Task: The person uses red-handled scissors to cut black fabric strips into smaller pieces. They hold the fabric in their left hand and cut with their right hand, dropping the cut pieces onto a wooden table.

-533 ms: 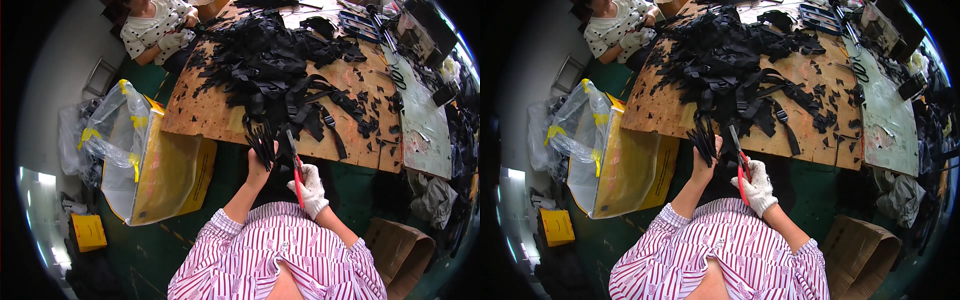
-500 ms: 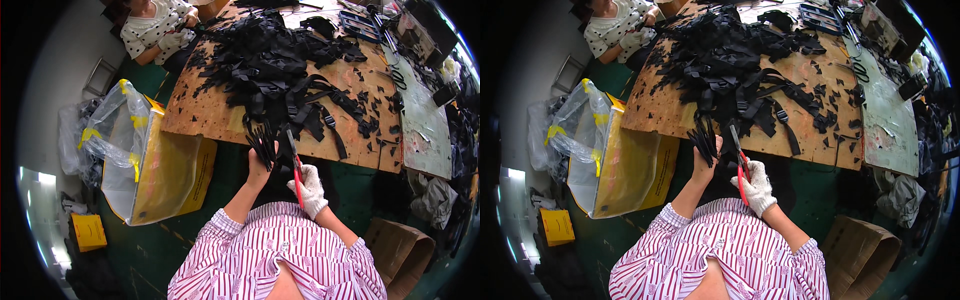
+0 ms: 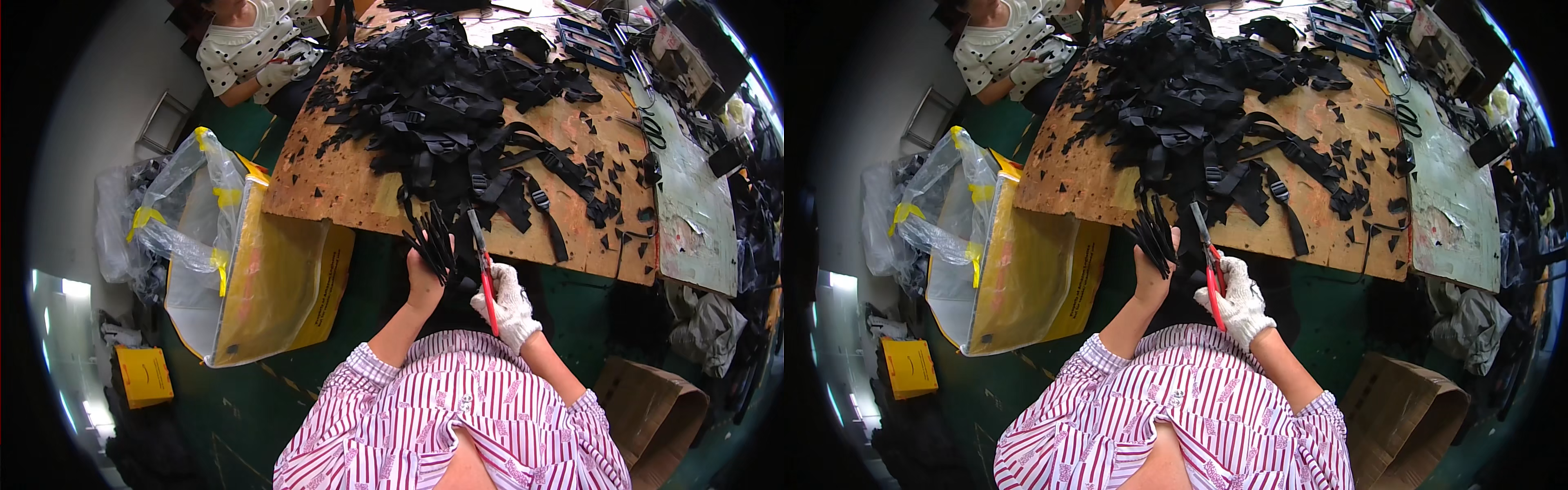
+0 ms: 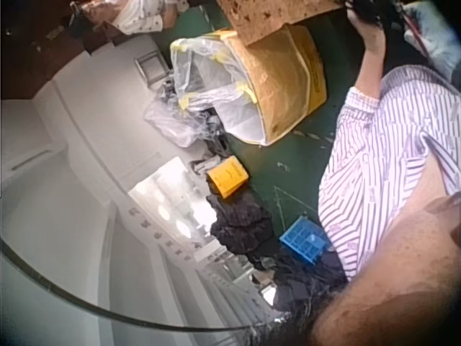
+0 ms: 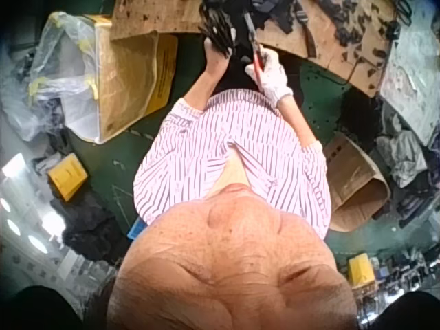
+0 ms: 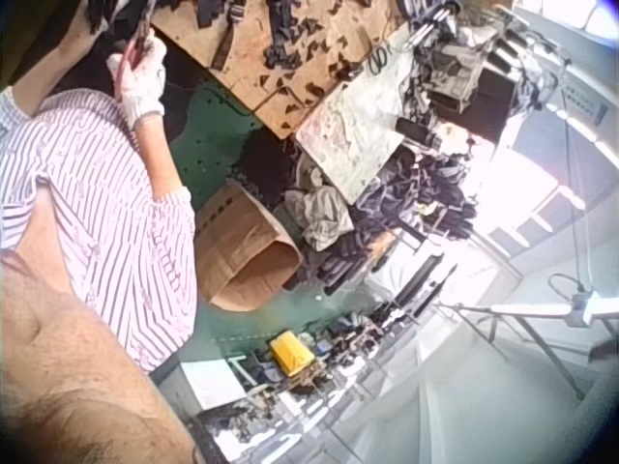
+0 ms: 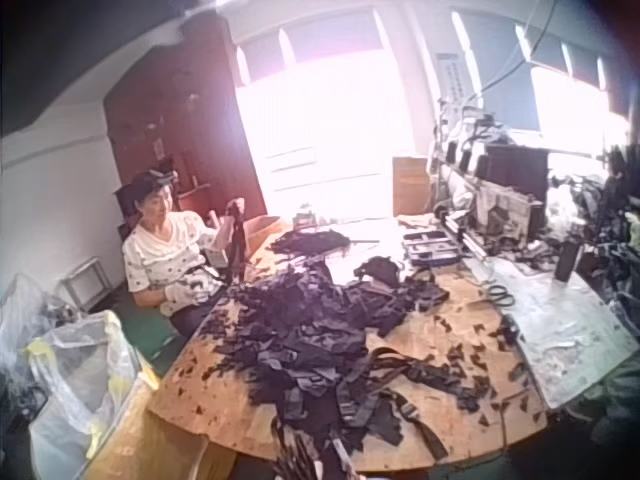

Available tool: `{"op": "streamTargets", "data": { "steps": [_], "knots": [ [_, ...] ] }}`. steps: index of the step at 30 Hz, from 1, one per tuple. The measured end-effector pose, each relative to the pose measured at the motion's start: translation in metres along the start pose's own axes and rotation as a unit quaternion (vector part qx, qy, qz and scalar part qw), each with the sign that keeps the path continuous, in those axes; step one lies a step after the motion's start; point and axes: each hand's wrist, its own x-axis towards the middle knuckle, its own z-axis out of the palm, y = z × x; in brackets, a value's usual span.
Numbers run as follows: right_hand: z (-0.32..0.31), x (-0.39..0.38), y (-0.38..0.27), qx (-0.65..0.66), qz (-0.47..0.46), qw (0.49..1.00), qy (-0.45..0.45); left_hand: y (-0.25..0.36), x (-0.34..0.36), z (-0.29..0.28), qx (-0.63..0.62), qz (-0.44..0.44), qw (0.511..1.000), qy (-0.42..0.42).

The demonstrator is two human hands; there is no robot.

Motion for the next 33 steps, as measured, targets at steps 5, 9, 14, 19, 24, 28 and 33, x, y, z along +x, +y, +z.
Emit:
{"op": "streamTargets", "data": {
  "steps": [5, 9, 14, 19, 24, 28, 33],
  "knots": [
    [-0.008, -0.007, -0.032, -0.130, -0.025, 0.991, 0.014, 0.011, -0.007, 0.007, 0.164, 0.095, 0.981, 0.033],
    [-0.007, -0.009, -0.034, -0.088, -0.011, 0.996, 0.022, 0.016, -0.011, 0.006, 0.166, 0.051, 0.984, -0.025],
    [0.005, -0.011, -0.006, 0.059, 0.010, 0.998, 0.030, 0.014, -0.012, 0.011, 0.146, 0.098, 0.984, 0.007],
    [0.007, -0.015, -0.015, 0.156, 0.044, 0.987, 0.009, -0.012, -0.003, -0.001, 0.085, 0.066, 0.994, 0.016],
    [-0.007, -0.003, -0.023, 0.004, 0.059, 0.998, -0.029, -0.041, -0.008, -0.024, -0.198, 0.016, 0.974, -0.111],
    [0.006, -0.008, -0.014, 0.140, 0.043, 0.989, 0.003, -0.043, -0.007, -0.027, -0.144, -0.014, 0.984, -0.106],
    [0.004, -0.009, -0.014, 0.071, 0.044, 0.996, -0.025, -0.041, -0.006, -0.035, -0.515, -0.082, 0.820, -0.235]
  ]
}}
